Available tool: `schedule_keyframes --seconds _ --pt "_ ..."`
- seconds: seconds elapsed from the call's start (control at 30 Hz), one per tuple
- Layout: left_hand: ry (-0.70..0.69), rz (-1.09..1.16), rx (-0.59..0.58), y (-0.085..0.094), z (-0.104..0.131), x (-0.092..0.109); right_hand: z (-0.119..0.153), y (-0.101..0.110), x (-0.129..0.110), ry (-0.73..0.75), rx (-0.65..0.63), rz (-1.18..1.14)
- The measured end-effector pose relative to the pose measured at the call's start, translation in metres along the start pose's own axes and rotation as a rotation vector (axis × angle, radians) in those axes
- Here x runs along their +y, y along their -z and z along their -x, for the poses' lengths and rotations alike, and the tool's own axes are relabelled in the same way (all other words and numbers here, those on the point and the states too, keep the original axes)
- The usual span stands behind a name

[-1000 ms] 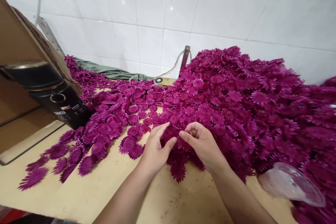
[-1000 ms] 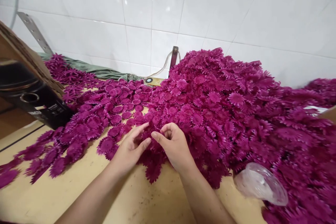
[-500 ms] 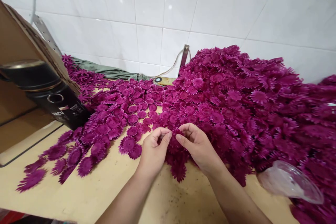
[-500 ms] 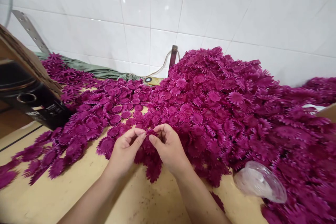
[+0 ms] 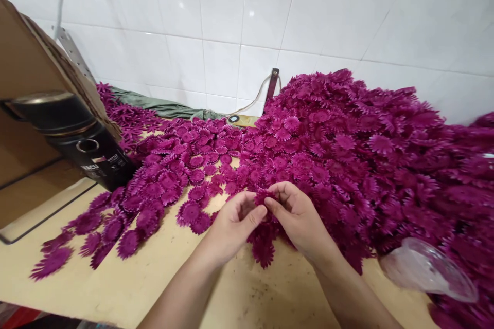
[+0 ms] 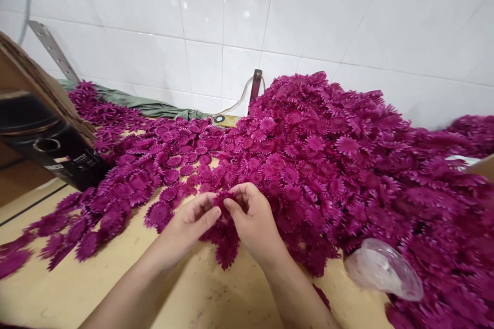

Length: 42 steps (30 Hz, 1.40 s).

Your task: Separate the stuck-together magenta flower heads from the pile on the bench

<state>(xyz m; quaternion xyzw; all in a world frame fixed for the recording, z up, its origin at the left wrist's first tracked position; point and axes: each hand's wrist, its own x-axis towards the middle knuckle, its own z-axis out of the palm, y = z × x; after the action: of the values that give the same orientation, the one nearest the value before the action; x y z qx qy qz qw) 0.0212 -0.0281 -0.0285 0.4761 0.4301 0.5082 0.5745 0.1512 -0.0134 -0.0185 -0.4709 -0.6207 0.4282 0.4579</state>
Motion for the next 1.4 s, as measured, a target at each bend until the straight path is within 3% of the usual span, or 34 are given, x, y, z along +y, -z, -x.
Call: schedule_keyframes --seconds 0.27,0.43,0.53,0.7,0.77,0.83,1.0,1.1,1.2,1.4 --pt "0.046 0.034 -0.049 -0.006 -0.005 -0.008 0.004 -0.003 0.004 0.194 0.064 0.290" --pt "-0.016 0.013 0.071 -0.005 -0.005 -0.006 0.002 0.000 0.002 0.347 0.185 0.410" --pt "-0.043 -0.006 0.108 -0.002 -0.004 -0.007 0.002 0.001 0.001 0.208 0.137 0.258" --pt "-0.009 0.029 0.125 -0.001 -0.003 -0.008 -0.001 -0.003 -0.004 0.014 -0.152 -0.041" --pt "0.024 0.079 0.118 0.000 -0.003 -0.007 -0.004 -0.001 -0.005 -0.013 -0.189 -0.086" --pt "0.046 0.154 0.120 0.002 -0.003 -0.005 -0.009 0.007 -0.004 -0.027 -0.133 -0.062" --pt "0.036 0.272 0.197 0.011 -0.004 -0.001 -0.021 0.036 0.003 -0.056 0.235 -0.111" --pt "0.011 0.149 0.153 0.010 -0.005 -0.002 -0.020 0.037 0.002 -0.042 0.200 -0.139" --pt "-0.033 0.072 0.126 0.007 -0.005 -0.004 -0.015 0.026 0.000 -0.031 0.122 -0.094" --pt "-0.002 0.016 0.192 0.009 -0.007 -0.009 -0.014 0.014 0.004 -0.054 0.090 -0.018"
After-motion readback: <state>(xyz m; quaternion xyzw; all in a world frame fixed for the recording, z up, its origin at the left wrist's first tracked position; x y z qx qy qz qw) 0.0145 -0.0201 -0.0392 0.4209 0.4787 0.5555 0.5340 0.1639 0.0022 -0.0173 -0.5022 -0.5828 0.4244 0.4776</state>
